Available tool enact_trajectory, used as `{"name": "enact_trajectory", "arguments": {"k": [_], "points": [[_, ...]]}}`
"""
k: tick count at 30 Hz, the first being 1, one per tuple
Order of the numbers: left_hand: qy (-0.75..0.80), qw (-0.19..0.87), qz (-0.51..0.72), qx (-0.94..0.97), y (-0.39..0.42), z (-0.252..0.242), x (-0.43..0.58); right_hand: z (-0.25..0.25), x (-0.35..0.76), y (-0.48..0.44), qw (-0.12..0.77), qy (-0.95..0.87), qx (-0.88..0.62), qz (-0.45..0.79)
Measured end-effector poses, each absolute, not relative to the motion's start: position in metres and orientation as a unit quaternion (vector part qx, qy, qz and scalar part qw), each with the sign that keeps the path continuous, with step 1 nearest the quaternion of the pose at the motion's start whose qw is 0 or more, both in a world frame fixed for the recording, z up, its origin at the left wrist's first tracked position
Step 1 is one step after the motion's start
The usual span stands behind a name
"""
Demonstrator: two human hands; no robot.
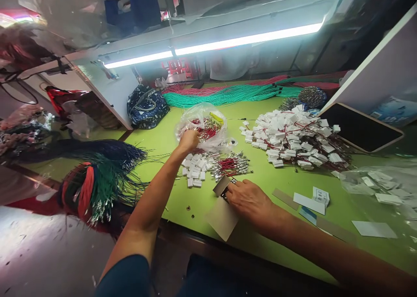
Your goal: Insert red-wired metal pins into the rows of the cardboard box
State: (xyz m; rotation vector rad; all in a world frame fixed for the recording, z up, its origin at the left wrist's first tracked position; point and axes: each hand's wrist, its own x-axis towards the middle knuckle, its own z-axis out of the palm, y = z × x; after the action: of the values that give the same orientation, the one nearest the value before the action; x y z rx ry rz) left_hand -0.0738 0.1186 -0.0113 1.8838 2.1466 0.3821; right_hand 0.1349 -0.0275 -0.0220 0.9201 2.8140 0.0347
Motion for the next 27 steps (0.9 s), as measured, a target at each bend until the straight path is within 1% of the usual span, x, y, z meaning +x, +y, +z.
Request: {"name": "enact_trajectory", "arguments": {"k": [2,5,7,9,12,14,16,18,21,24,27], "points": [[0.747,0.104,0.138,0.642,0.116,-0.008,-0.075,-0.023,0.133,-0.029,0.085,0.944,0.318,0.018],[0.754,0.06,0.147,0.637,0.109,0.01,-0.085,-0.024,0.133,-0.03,0.077,0.94,0.331,0.022],[0.751,0.05,0.177,0.635,0.104,0.024,-0.095,-0.022,0.134,-0.03,0.076,0.938,0.337,0.019],[0.729,0.122,0.286,0.61,0.097,0.033,-0.102,-0.017,0.136,-0.029,0.068,0.939,0.336,0.019],[0.653,0.299,0.452,0.53,0.081,0.035,-0.099,-0.007,0.141,-0.026,0.048,0.942,0.331,0.01],[0.586,0.425,0.519,0.454,0.066,0.029,-0.088,0.001,0.145,-0.023,0.046,0.939,0.34,-0.019],[0.484,0.565,0.581,0.331,0.049,0.021,-0.07,0.007,0.15,-0.019,0.039,0.935,0.347,-0.062],[0.408,0.645,0.594,0.256,0.032,0.012,-0.051,0.011,0.154,-0.015,0.0,0.935,0.337,-0.107],[0.342,0.701,0.596,0.192,0.01,0.001,-0.026,0.011,0.159,-0.008,-0.115,0.928,0.307,-0.175],[0.332,0.718,0.593,0.15,-0.002,-0.005,-0.011,0.007,0.161,-0.001,-0.227,0.9,0.295,-0.226],[0.331,0.72,0.591,0.149,-0.008,-0.008,-0.005,0.001,0.162,0.006,-0.307,0.864,0.291,-0.272]]}}
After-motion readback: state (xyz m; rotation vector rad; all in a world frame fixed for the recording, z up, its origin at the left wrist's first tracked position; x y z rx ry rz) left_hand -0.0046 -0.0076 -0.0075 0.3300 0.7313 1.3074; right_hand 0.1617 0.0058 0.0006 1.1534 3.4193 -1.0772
